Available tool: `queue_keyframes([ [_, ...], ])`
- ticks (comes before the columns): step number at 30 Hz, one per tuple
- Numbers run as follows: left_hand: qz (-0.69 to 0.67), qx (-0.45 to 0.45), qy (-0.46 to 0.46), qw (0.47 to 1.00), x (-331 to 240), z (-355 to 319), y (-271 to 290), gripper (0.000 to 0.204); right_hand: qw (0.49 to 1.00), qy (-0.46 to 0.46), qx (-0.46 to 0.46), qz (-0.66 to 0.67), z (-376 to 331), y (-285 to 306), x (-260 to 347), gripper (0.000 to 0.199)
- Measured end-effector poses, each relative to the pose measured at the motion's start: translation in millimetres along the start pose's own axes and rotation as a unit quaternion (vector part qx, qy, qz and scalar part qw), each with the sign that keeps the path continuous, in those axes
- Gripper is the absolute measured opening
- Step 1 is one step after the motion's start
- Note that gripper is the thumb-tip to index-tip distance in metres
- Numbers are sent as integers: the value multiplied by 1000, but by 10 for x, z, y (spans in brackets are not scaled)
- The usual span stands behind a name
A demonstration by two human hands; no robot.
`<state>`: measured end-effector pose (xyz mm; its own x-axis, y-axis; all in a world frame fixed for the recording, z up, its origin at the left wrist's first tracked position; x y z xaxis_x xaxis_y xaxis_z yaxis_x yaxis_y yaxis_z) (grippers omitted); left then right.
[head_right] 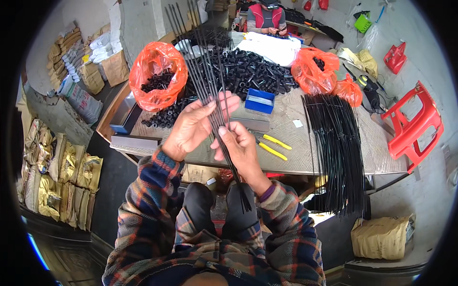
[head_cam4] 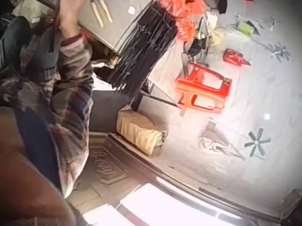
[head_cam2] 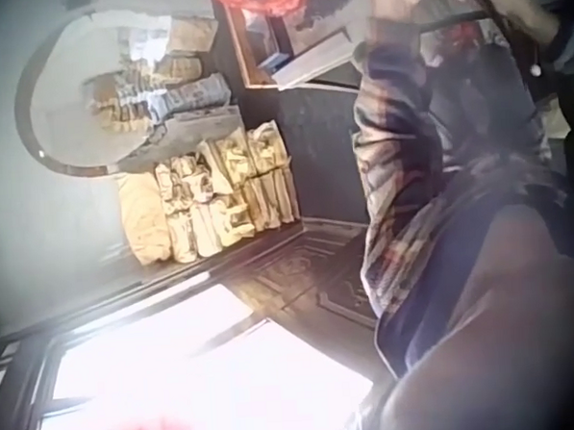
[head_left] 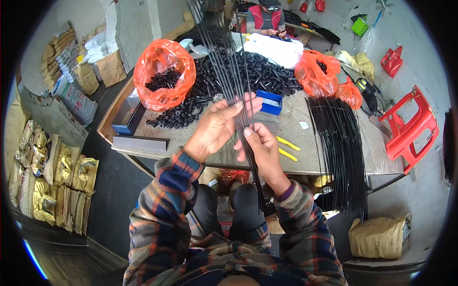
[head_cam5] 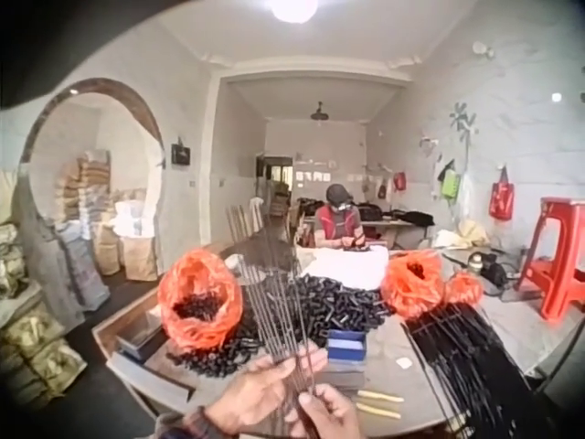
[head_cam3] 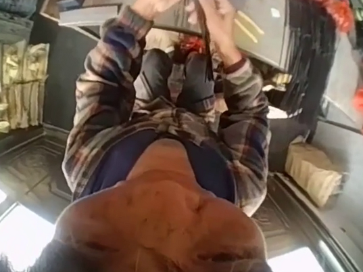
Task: The worker is assembling bunches of black wires by attaching plastic connectors and using a crimping tool.
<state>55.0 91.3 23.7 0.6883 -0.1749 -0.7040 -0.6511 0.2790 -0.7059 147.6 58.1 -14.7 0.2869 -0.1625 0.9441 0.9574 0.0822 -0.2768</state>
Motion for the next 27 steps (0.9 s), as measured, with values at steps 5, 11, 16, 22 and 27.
queue_keyframes([
  [5,63,-15,-9,998,-28,-73,-11,35,998,62,9,-21,28,38,115,17],
  [11,94,26,22,995,-13,-121,-52,42,990,116,32,-70,39,123,209,15],
  [16,66,4,-51,997,-24,-142,-105,42,997,-36,61,7,-214,-110,16,22],
  [22,462,-160,-261,833,-497,-563,219,16,996,-52,78,-1,-198,-73,216,22],
  [27,474,-164,-377,779,-508,-586,57,27,956,-176,235,-6,-588,-254,165,25],
])
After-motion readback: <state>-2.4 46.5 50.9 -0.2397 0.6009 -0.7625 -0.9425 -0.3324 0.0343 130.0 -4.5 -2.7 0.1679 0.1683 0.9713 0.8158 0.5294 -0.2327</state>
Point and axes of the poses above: each hand's wrist, its own z-axis towards the middle knuckle, its own y-axis out of the back of the hand, x = y × z, the point moved 7 cm from there along z, towards the middle knuckle, and after that the axes turned 14 degrees about -x, right-handed, at the moved point
